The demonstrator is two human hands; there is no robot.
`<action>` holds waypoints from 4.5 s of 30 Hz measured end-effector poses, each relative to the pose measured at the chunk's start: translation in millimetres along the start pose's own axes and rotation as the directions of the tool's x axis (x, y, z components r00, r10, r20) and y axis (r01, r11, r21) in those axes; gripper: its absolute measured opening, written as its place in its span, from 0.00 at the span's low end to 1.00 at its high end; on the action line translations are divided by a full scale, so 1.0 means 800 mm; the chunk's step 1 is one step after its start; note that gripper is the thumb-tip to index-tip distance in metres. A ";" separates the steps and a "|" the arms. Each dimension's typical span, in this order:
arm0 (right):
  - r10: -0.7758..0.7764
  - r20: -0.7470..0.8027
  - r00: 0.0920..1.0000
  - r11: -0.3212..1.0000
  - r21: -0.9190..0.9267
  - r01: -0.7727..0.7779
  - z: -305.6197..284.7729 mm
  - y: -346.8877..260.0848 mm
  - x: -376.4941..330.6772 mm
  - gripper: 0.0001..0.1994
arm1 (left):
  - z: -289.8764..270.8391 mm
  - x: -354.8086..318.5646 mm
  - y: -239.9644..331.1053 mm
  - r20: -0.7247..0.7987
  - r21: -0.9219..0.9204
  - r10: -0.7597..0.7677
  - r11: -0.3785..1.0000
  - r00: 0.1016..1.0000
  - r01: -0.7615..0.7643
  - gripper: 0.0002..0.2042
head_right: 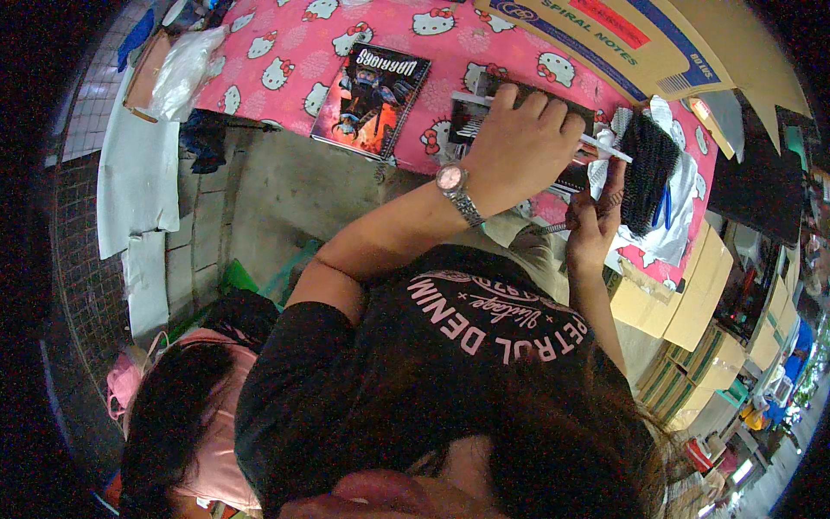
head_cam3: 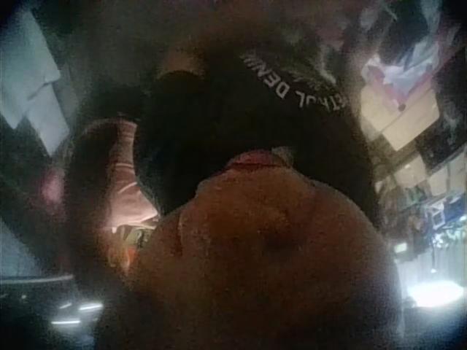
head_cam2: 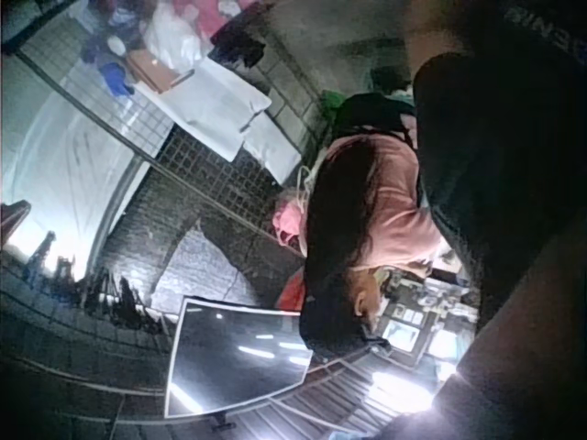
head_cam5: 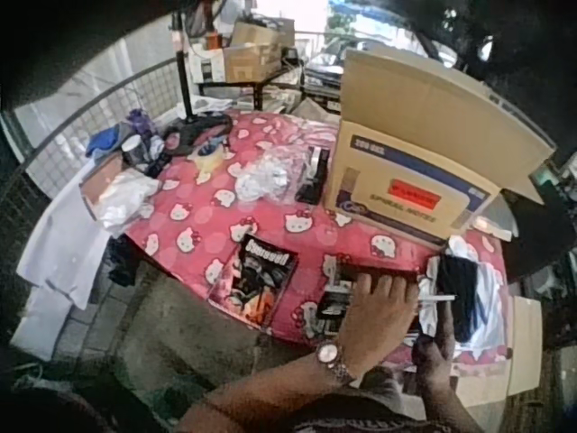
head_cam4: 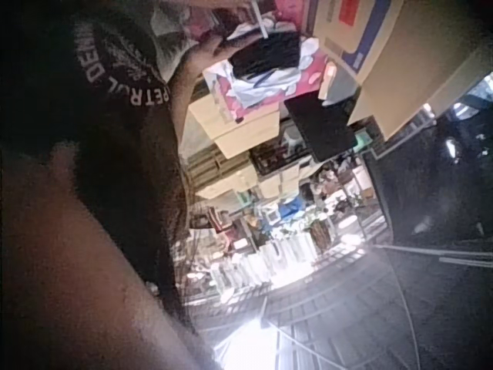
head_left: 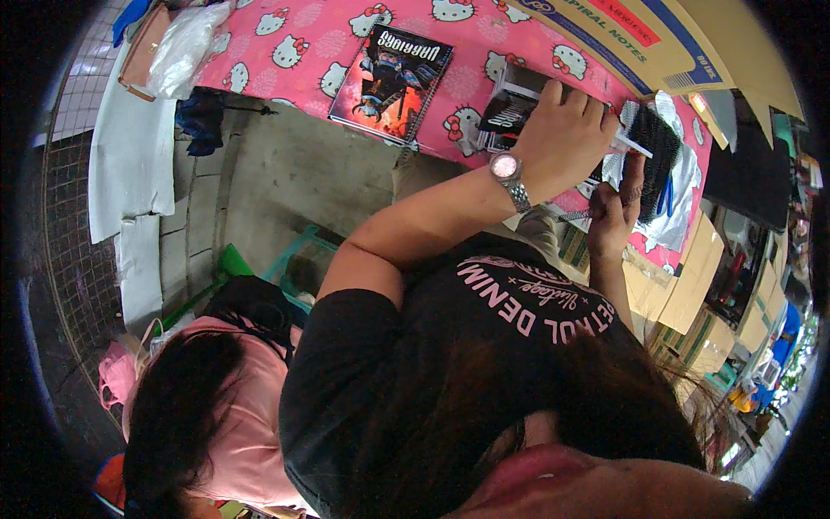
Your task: The person marks illustration boards with a pen, stacks them, and then uses scissors at a table to cut mesh material while organizing spiral notebooks on a workstation.
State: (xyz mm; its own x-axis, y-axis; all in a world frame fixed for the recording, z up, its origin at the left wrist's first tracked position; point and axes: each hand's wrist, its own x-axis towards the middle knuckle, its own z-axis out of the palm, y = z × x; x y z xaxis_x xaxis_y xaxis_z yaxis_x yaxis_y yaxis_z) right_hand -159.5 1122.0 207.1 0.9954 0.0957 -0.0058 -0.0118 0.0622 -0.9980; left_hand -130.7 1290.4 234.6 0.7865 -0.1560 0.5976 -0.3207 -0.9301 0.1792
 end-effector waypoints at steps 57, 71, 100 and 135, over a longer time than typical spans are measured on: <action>-0.464 0.246 0.851 0.616 -0.601 0.510 -0.094 -0.053 0.031 0.14 | -0.002 0.013 0.017 0.078 -0.183 0.308 0.939 0.948 -0.290 0.11; -0.516 0.197 0.834 0.622 -0.584 0.522 -0.087 -0.045 0.020 0.15 | -0.003 0.014 0.020 0.084 -0.174 0.309 0.941 0.947 -0.292 0.11; -0.487 -0.185 0.853 0.505 -0.857 0.103 -0.266 -0.044 0.080 0.12 | -0.001 0.018 0.038 0.121 -0.235 0.413 0.895 0.903 -0.378 0.10; 0.076 0.798 0.598 0.966 0.090 -0.243 -0.107 -0.055 0.115 0.36 | -0.004 -0.012 0.005 0.047 -0.054 0.074 0.996 0.996 -0.072 0.21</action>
State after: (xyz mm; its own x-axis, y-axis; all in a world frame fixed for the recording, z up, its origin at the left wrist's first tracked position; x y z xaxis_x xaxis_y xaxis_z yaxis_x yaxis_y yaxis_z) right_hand -58.9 1042.9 244.9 0.5186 0.8545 -0.0294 -0.2616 0.1258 -0.9569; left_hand -141.4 1288.9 231.6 0.7843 -0.2401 0.5720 -0.4043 -0.8972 0.1777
